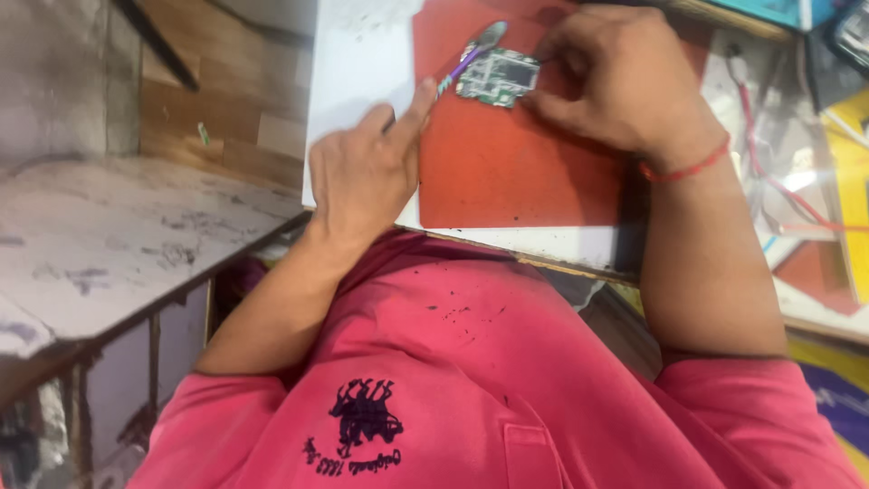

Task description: The person cleans a small circuit board with a brush and then uses a hot air gun to apply heat to specific components. The task involves precise manipulation of the board and tools on a workbench.

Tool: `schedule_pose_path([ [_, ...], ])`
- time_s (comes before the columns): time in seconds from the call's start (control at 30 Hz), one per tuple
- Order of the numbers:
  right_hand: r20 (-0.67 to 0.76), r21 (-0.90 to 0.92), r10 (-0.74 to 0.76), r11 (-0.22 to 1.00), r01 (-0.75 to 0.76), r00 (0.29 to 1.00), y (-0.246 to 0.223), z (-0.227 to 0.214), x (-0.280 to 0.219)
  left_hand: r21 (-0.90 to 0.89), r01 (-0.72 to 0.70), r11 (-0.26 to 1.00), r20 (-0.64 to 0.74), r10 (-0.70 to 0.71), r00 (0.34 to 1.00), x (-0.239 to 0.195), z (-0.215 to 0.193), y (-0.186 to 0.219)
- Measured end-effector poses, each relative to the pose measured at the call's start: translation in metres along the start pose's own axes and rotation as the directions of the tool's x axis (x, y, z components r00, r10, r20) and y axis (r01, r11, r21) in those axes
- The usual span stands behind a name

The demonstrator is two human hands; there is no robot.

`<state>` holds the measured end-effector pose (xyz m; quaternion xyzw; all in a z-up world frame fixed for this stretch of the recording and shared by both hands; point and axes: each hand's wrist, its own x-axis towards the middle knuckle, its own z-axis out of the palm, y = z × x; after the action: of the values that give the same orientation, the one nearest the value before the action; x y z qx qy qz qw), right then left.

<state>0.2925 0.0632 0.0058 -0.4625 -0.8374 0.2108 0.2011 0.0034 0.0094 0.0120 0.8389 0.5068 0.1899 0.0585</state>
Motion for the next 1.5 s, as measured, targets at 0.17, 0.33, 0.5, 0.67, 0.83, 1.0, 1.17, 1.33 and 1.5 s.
schedule_pose_path([
  [0.17, 0.024, -0.010, 0.032, 0.999, -0.032, 0.999, -0.004, -0.006, 0.002, -0.014, -0.032, 0.999, 0.073, 0.033, 0.997, -0.001, 0.001, 0.000],
  [0.33, -0.003, -0.059, 0.037, 0.998, -0.037, 0.999, -0.004, -0.005, 0.000, 0.043, -0.138, 0.990, 0.098, 0.133, 0.986, -0.006, 0.016, -0.009],
  [0.5, -0.017, -0.081, 0.004, 0.997, -0.006, 1.000, -0.005, 0.001, -0.002, -0.007, -0.056, 0.998, 0.048, 0.056, 0.997, -0.013, 0.011, -0.018],
  [0.67, -0.048, -0.080, -0.048, 0.996, 0.044, 0.998, -0.005, 0.003, -0.002, -0.009, -0.034, 0.999, -0.001, 0.034, 0.999, -0.019, 0.008, -0.014],
  [0.83, -0.058, -0.077, -0.027, 0.997, 0.022, 0.998, -0.007, 0.000, -0.005, -0.043, -0.072, 0.996, 0.048, 0.074, 0.996, -0.021, 0.006, -0.012],
  [1.0, -0.073, -0.091, -0.001, 0.996, -0.006, 0.997, -0.016, -0.001, 0.000, -0.042, -0.096, 0.995, 0.031, 0.097, 0.995, -0.021, 0.008, -0.020],
  [1.17, -0.021, -0.131, 0.071, 0.989, -0.073, 0.997, -0.031, -0.005, 0.005, 0.007, -0.103, 0.995, 0.050, 0.102, 0.993, -0.019, 0.008, -0.026],
  [1.33, -0.079, -0.126, 0.059, 0.990, -0.069, 0.995, -0.029, 0.000, 0.003, -0.011, -0.118, 0.993, 0.060, 0.118, 0.991, -0.017, 0.004, -0.033],
  [1.5, -0.055, -0.079, 0.093, 0.992, -0.097, 0.994, -0.026, 0.002, 0.004, -0.036, -0.134, 0.990, 0.119, 0.138, 0.983, -0.019, 0.001, -0.032],
])
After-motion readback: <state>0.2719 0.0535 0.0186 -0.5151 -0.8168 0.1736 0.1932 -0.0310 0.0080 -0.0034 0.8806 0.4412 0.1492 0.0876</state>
